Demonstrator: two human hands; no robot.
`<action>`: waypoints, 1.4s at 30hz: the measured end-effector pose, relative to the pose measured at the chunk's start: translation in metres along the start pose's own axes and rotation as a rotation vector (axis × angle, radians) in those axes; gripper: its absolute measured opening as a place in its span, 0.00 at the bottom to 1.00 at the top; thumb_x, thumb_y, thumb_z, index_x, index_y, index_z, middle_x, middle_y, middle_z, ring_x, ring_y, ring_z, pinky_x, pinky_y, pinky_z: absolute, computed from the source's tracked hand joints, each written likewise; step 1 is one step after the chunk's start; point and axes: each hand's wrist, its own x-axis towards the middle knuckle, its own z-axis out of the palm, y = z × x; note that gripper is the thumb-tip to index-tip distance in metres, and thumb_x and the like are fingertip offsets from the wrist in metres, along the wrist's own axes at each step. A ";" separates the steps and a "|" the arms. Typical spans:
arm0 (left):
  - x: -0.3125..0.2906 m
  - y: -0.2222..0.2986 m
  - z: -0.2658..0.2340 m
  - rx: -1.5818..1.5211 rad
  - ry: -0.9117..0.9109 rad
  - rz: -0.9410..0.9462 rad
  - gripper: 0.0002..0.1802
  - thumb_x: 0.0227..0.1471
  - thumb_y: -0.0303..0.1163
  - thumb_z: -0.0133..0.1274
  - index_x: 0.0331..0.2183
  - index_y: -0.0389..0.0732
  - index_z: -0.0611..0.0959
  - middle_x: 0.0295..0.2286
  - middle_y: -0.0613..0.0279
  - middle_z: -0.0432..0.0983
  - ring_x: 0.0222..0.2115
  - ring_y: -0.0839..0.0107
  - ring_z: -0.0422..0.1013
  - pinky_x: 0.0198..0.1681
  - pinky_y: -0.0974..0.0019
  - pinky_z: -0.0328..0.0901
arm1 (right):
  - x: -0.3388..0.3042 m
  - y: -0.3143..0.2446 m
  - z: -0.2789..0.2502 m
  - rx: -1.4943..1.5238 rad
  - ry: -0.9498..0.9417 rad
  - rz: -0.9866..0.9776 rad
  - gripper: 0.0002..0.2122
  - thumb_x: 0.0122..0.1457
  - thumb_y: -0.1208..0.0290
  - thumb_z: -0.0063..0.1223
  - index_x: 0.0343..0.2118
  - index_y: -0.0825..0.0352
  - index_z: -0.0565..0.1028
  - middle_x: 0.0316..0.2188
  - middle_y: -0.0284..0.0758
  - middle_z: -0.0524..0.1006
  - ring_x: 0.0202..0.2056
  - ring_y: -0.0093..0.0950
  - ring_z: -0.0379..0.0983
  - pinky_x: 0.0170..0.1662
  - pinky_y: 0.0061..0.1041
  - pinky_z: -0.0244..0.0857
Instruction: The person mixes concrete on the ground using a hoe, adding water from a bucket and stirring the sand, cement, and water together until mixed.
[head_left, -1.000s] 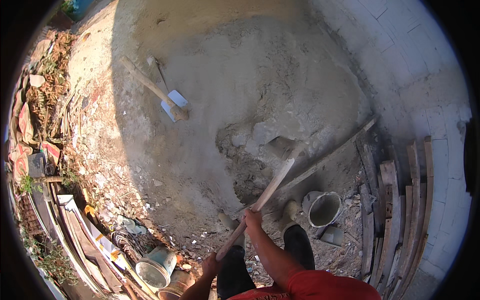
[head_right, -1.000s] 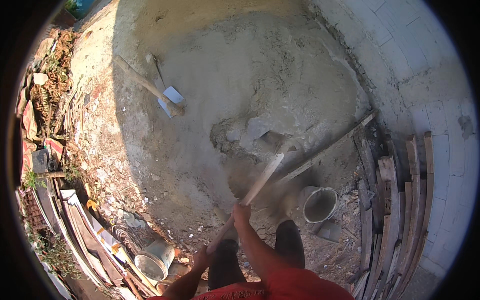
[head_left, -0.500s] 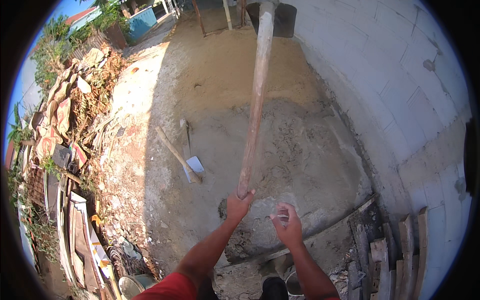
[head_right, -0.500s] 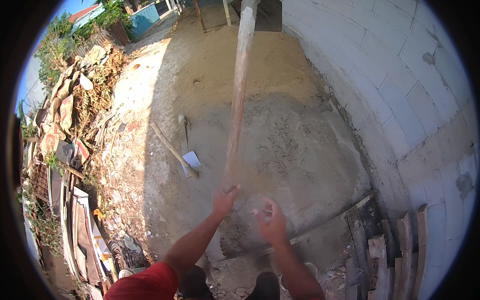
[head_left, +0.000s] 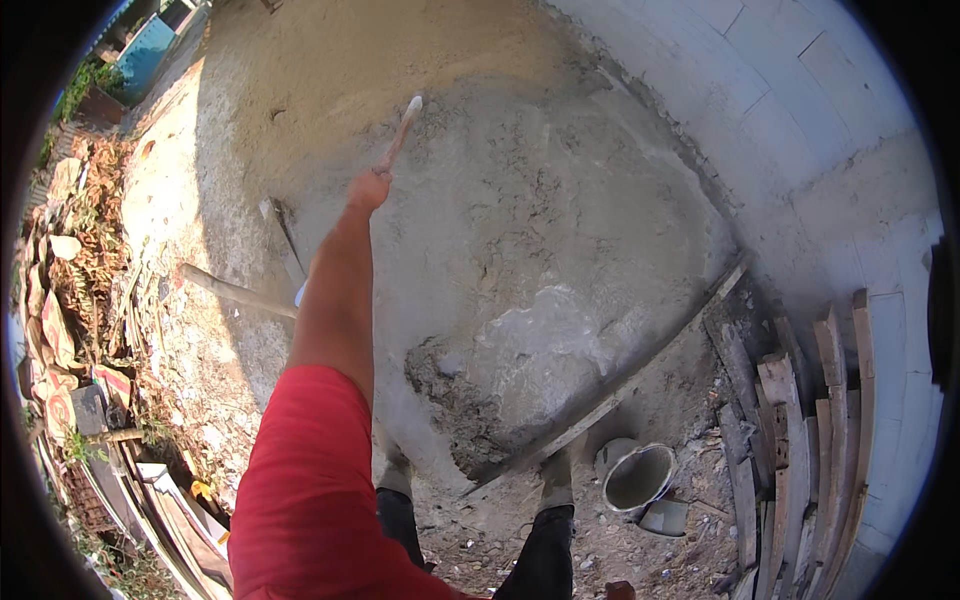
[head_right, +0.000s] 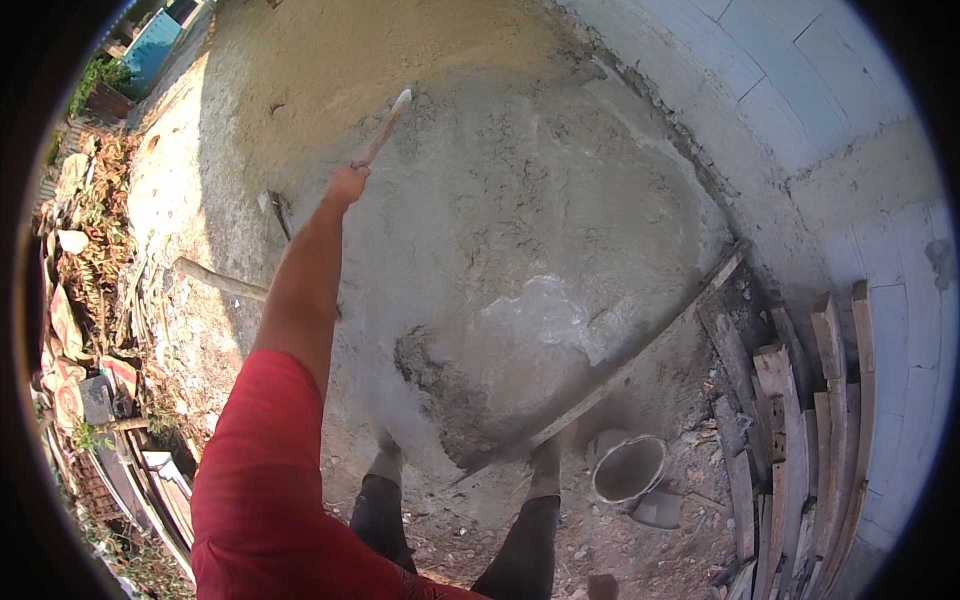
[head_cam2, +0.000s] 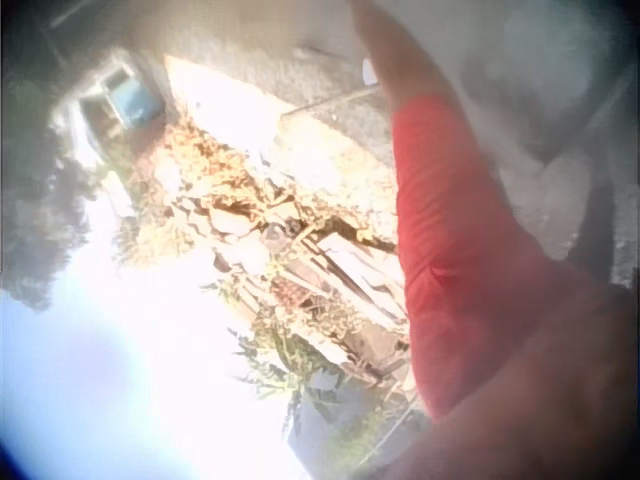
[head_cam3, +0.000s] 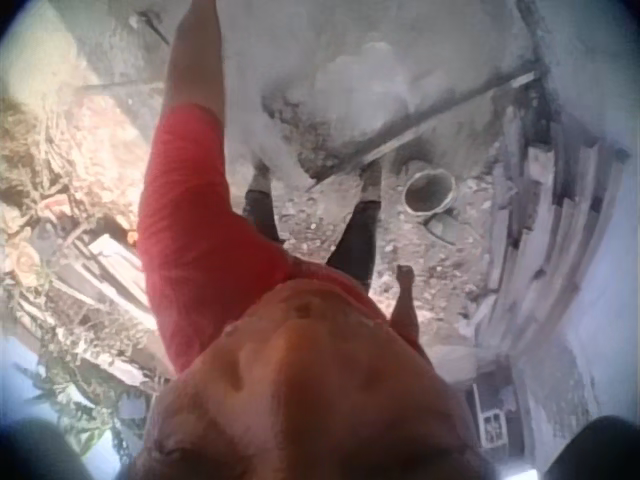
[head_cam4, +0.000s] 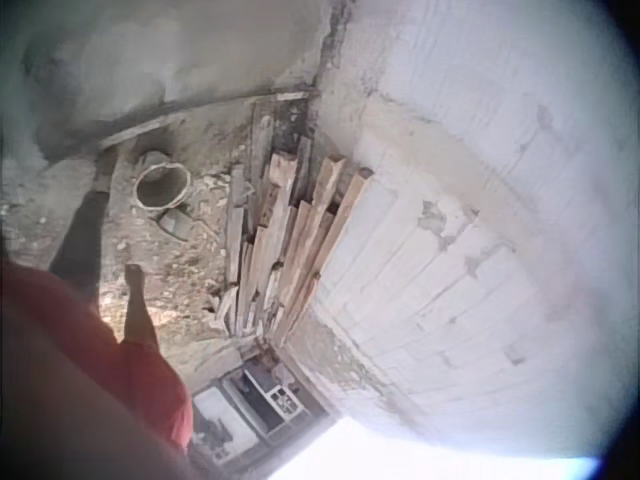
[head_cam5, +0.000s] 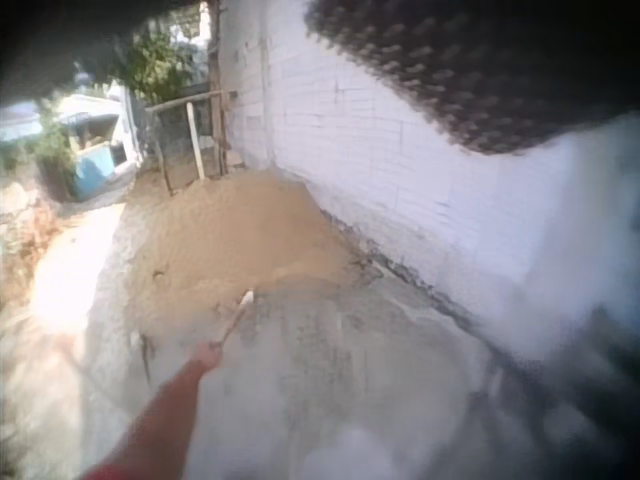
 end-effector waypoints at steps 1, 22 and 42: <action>-0.009 -0.035 -0.030 0.073 -0.194 -0.101 0.35 0.51 0.58 0.56 0.46 0.34 0.78 0.43 0.40 0.77 0.43 0.44 0.74 0.45 0.51 0.69 | -0.037 -0.028 0.018 0.133 -0.225 -0.051 0.14 0.64 0.57 0.50 0.39 0.62 0.82 0.30 0.42 0.79 0.31 0.38 0.76 0.32 0.43 0.71; -0.615 -0.193 -0.187 -0.209 -0.637 -0.883 0.20 0.48 0.37 0.60 0.33 0.29 0.75 0.18 0.50 0.76 0.18 0.60 0.76 0.22 0.60 0.68 | 0.244 -0.793 -0.100 1.282 -1.065 0.130 0.32 0.61 0.41 0.51 0.56 0.65 0.69 0.38 0.37 0.78 0.32 0.26 0.76 0.35 0.27 0.73; -0.754 -0.030 0.142 -0.867 -0.260 -1.152 0.16 0.48 0.35 0.61 0.26 0.34 0.73 0.16 0.63 0.71 0.13 0.74 0.67 0.16 0.66 0.63 | 0.329 -0.682 -0.102 0.635 -0.593 -0.269 0.18 0.53 0.68 0.54 0.42 0.78 0.71 0.27 0.53 0.79 0.25 0.45 0.80 0.34 0.39 0.74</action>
